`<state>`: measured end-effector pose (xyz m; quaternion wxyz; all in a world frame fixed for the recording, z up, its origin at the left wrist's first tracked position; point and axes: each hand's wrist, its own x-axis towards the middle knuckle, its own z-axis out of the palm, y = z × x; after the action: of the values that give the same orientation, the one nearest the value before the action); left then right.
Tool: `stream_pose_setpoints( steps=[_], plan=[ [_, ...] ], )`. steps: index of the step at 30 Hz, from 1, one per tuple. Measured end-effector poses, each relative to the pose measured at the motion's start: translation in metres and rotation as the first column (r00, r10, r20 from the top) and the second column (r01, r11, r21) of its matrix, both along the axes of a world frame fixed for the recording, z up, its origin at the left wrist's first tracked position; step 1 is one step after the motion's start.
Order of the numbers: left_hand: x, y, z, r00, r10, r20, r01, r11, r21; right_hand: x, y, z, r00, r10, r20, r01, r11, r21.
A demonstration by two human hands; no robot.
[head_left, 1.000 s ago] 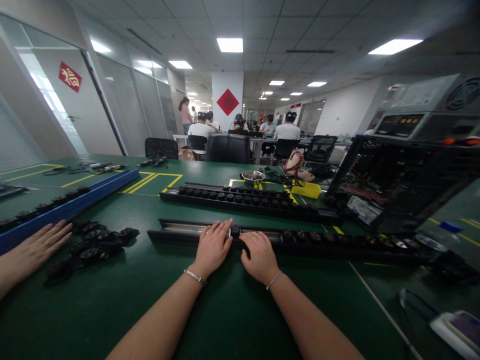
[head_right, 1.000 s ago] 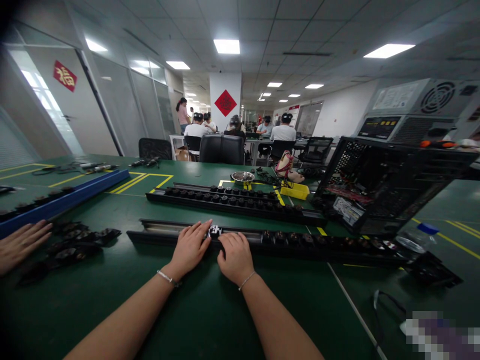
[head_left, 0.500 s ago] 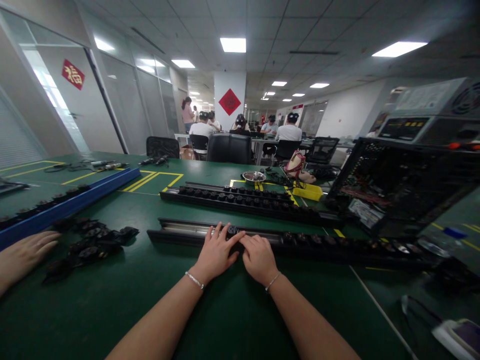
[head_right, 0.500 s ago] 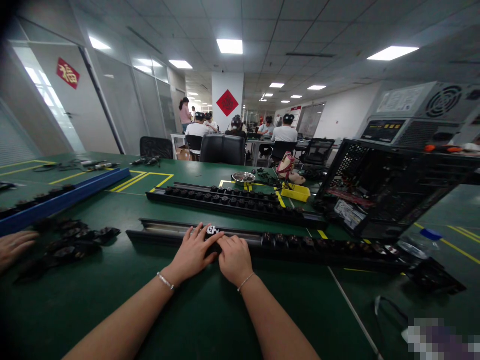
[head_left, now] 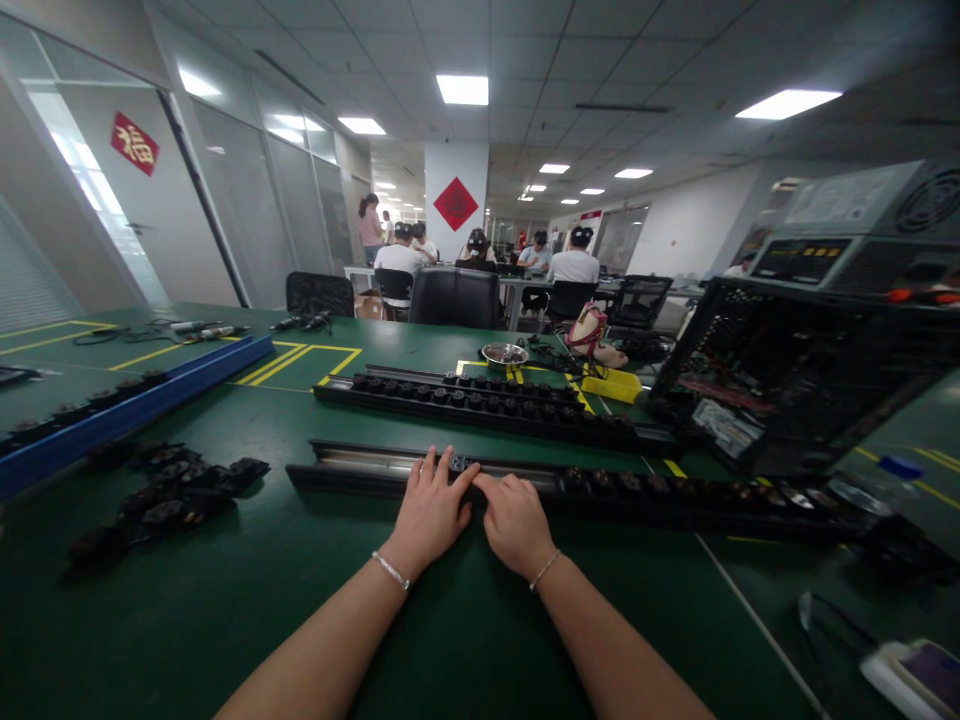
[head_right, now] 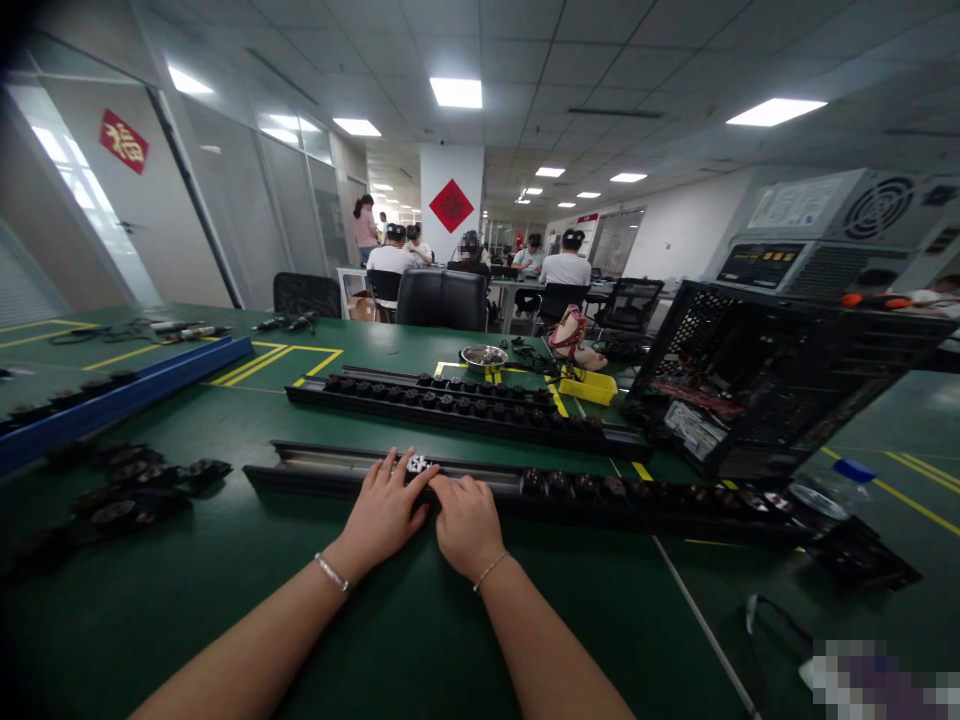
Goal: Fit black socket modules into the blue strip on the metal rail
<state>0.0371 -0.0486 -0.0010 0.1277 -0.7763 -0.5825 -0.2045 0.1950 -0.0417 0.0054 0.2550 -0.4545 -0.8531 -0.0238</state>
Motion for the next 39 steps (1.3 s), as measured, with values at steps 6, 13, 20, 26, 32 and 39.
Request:
stream_pose_setpoints(
  steps=[6,13,20,26,32,39],
  plan=[
    [0.004,0.0,0.0,0.999,0.032,0.028,-0.032,0.999,0.006,-0.001,0.003,-0.005,0.995,-0.047,-0.093,0.056,0.993,0.104],
    [0.006,-0.001,0.003,0.998,0.046,0.041,-0.047,0.999,0.026,0.0,0.006,-0.007,0.989,-0.137,-0.059,0.141,0.986,0.083],
    [0.002,-0.001,0.006,0.996,0.054,0.065,-0.055,0.998,0.026,0.0,0.006,-0.007,0.99,-0.135,-0.045,0.139,0.985,0.103],
    [0.0,-0.002,0.01,0.996,0.064,0.063,-0.066,0.997,0.046,-0.001,0.006,-0.007,0.989,-0.141,-0.034,0.144,0.984,0.105],
    [-0.003,-0.001,0.011,0.995,0.08,0.063,-0.084,0.994,0.071,0.0,0.006,-0.006,0.99,-0.137,-0.037,0.14,0.985,0.102],
    [-0.008,0.003,0.009,0.992,0.098,0.084,-0.105,0.991,0.083,-0.001,0.005,-0.006,0.99,-0.14,-0.034,0.143,0.984,0.103]
  ],
)
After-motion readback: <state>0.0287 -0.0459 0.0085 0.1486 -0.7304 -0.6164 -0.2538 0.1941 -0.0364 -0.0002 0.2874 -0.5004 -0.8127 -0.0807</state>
